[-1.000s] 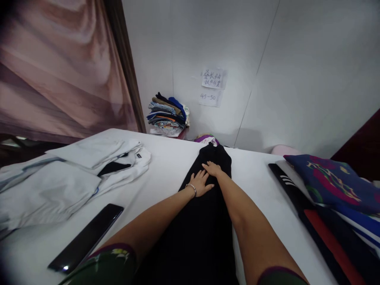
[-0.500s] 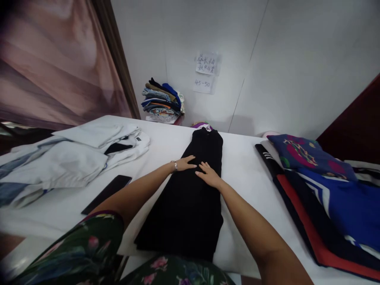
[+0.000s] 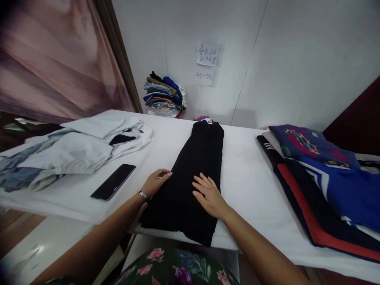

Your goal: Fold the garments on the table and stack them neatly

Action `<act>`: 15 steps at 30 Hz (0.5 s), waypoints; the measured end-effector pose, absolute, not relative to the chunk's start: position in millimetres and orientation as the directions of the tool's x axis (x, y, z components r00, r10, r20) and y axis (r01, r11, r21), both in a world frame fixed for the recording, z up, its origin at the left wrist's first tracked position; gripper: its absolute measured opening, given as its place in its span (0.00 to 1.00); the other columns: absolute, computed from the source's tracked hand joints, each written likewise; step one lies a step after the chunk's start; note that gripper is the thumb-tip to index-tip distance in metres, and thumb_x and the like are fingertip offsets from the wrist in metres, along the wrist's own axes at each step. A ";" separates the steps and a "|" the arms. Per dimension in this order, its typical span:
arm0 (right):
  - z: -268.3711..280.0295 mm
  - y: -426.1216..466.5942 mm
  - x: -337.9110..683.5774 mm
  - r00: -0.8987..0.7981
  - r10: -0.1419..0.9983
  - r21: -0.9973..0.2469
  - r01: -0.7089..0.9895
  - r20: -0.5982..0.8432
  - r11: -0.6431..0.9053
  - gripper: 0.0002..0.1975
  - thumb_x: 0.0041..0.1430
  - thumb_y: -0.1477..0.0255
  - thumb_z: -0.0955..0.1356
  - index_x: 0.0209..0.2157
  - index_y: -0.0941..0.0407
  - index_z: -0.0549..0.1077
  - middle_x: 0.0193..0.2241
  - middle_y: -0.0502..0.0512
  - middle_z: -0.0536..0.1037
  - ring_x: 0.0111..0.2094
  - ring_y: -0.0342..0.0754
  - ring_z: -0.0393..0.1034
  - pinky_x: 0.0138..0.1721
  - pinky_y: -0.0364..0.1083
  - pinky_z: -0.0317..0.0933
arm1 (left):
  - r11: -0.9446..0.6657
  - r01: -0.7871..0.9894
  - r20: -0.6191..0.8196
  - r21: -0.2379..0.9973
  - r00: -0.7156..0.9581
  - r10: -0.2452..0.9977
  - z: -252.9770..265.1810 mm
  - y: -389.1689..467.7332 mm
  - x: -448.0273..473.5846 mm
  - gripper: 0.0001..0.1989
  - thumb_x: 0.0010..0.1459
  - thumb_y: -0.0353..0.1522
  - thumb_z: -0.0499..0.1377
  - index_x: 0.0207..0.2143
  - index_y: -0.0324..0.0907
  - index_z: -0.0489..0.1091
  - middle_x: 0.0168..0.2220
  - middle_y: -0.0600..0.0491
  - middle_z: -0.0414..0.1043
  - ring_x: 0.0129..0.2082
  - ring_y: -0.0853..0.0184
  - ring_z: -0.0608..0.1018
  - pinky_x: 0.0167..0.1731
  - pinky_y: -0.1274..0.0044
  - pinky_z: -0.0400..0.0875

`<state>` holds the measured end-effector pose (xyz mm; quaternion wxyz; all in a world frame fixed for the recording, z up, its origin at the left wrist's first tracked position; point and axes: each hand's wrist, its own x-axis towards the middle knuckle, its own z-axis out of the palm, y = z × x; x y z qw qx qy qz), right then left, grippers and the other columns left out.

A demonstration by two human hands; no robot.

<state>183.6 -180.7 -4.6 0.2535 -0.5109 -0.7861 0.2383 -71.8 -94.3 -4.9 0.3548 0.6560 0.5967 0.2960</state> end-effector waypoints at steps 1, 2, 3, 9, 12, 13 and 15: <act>-2.5 -187.9 181.8 -0.387 0.911 -0.636 0.669 0.144 0.385 0.21 0.67 0.60 0.58 0.58 0.46 0.67 0.63 0.52 0.61 0.67 0.52 0.44 0.66 0.62 0.36 | -0.022 0.569 -0.046 0.822 0.105 0.993 -4.3 -95.9 -70.2 0.22 0.53 0.49 0.56 0.41 0.42 0.73 0.40 0.48 0.78 0.41 0.58 0.78 0.45 0.69 0.71; -0.6 -195.1 179.8 -0.419 0.898 -0.639 0.655 0.135 0.402 0.21 0.67 0.60 0.58 0.59 0.45 0.66 0.63 0.51 0.62 0.67 0.52 0.46 0.66 0.61 0.36 | -0.010 0.556 -0.059 0.831 0.107 0.993 -3.6 -96.9 -68.2 0.24 0.54 0.49 0.56 0.45 0.41 0.72 0.44 0.47 0.77 0.44 0.58 0.78 0.47 0.69 0.71; 1.1 -202.0 178.1 -0.442 0.888 -0.644 0.643 0.129 0.414 0.22 0.66 0.60 0.59 0.59 0.45 0.65 0.63 0.51 0.62 0.67 0.51 0.47 0.67 0.61 0.36 | -0.001 0.535 -0.073 0.845 0.117 0.990 -2.7 -97.3 -66.1 0.27 0.54 0.49 0.56 0.50 0.40 0.70 0.49 0.45 0.75 0.47 0.57 0.77 0.49 0.69 0.70; 6.2 -210.4 193.4 -0.355 0.913 -0.728 0.568 0.203 0.383 0.19 0.63 0.60 0.63 0.54 0.45 0.71 0.57 0.51 0.70 0.63 0.52 0.58 0.66 0.61 0.40 | 0.027 0.497 -0.137 0.867 0.186 0.973 0.9 -102.7 -60.4 0.41 0.50 0.49 0.62 0.61 0.39 0.57 0.61 0.42 0.64 0.60 0.56 0.67 0.59 0.69 0.62; 3.5 -183.9 220.0 0.065 0.971 -0.813 0.562 0.232 0.156 0.19 0.61 0.62 0.64 0.51 0.50 0.74 0.56 0.56 0.72 0.59 0.54 0.63 0.62 0.59 0.54 | -0.010 0.487 -0.128 0.874 0.249 0.960 2.4 -108.5 -61.7 0.39 0.46 0.45 0.66 0.58 0.40 0.60 0.56 0.45 0.70 0.55 0.56 0.73 0.57 0.68 0.66; 1.6 -173.2 228.5 0.197 0.968 -0.857 0.514 0.155 0.032 0.22 0.60 0.63 0.64 0.54 0.52 0.71 0.57 0.58 0.71 0.58 0.55 0.65 0.58 0.58 0.60 | -0.006 0.474 -0.135 0.880 0.262 0.956 3.1 -110.1 -62.1 0.37 0.45 0.43 0.67 0.56 0.41 0.62 0.54 0.45 0.72 0.53 0.56 0.75 0.56 0.67 0.68; -3.1 -153.6 241.6 0.327 0.942 -0.916 0.353 -0.074 -0.194 0.29 0.59 0.65 0.64 0.61 0.55 0.62 0.56 0.62 0.71 0.53 0.54 0.69 0.48 0.53 0.70 | 0.014 0.440 -0.152 0.898 0.280 0.948 4.2 -112.1 -62.3 0.33 0.44 0.41 0.67 0.53 0.41 0.66 0.50 0.47 0.75 0.50 0.56 0.76 0.53 0.66 0.70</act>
